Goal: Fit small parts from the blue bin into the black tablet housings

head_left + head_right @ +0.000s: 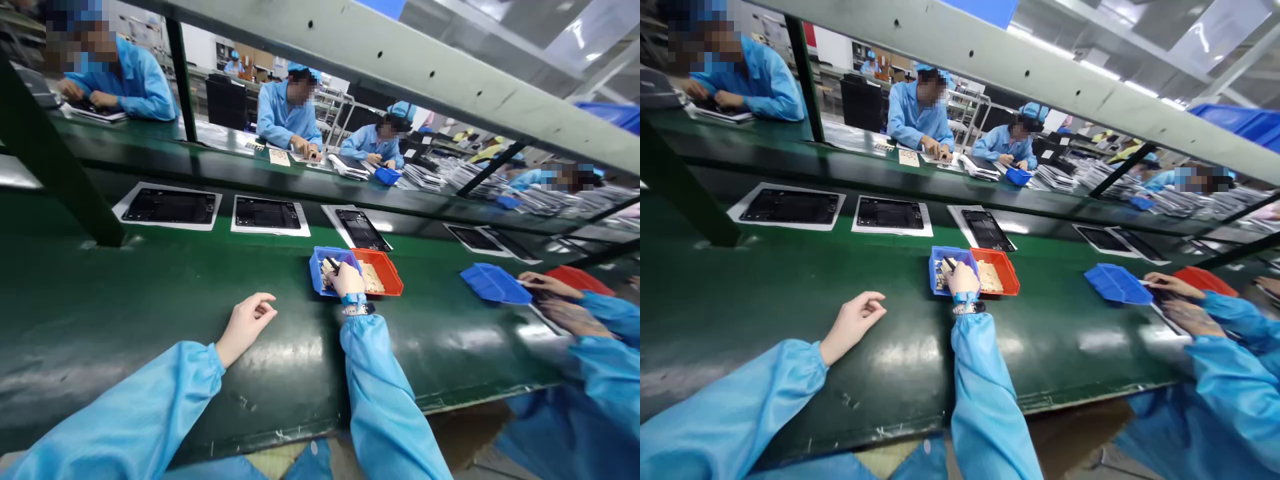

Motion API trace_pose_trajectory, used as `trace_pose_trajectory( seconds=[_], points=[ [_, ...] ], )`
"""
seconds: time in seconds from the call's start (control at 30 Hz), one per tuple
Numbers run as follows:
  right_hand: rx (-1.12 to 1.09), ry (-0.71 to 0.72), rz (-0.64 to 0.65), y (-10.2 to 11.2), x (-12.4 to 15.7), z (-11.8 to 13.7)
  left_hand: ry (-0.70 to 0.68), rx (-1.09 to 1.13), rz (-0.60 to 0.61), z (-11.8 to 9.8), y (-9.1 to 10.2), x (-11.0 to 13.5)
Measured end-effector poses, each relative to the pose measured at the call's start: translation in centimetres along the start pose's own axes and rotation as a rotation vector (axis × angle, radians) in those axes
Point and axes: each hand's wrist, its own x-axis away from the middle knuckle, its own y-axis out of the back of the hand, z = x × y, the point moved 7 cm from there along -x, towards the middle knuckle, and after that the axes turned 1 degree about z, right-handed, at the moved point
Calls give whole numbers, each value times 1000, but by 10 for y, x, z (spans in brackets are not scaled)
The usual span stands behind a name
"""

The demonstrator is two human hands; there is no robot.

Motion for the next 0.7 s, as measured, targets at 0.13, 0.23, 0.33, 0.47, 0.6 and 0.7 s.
trace_pose_trajectory(
  seconds=[0.13,0.23,0.33,0.47,0.6,0.7],
  points=[
    [-69,56,-46,4,1,-1,96,-31,52,3,4,4],
    [-183,127,-121,17,3,-3,47,-139,78,-5,3,6],
    [-321,187,-249,34,16,-3,-2,-175,55,-11,4,5],
    [-543,274,-380,41,54,15,-60,-176,51,-20,5,6],
    [-724,423,-201,10,95,51,-95,-31,109,-27,4,5],
    [-797,486,-44,-17,117,69,-62,-9,129,-26,3,3]
  ],
)
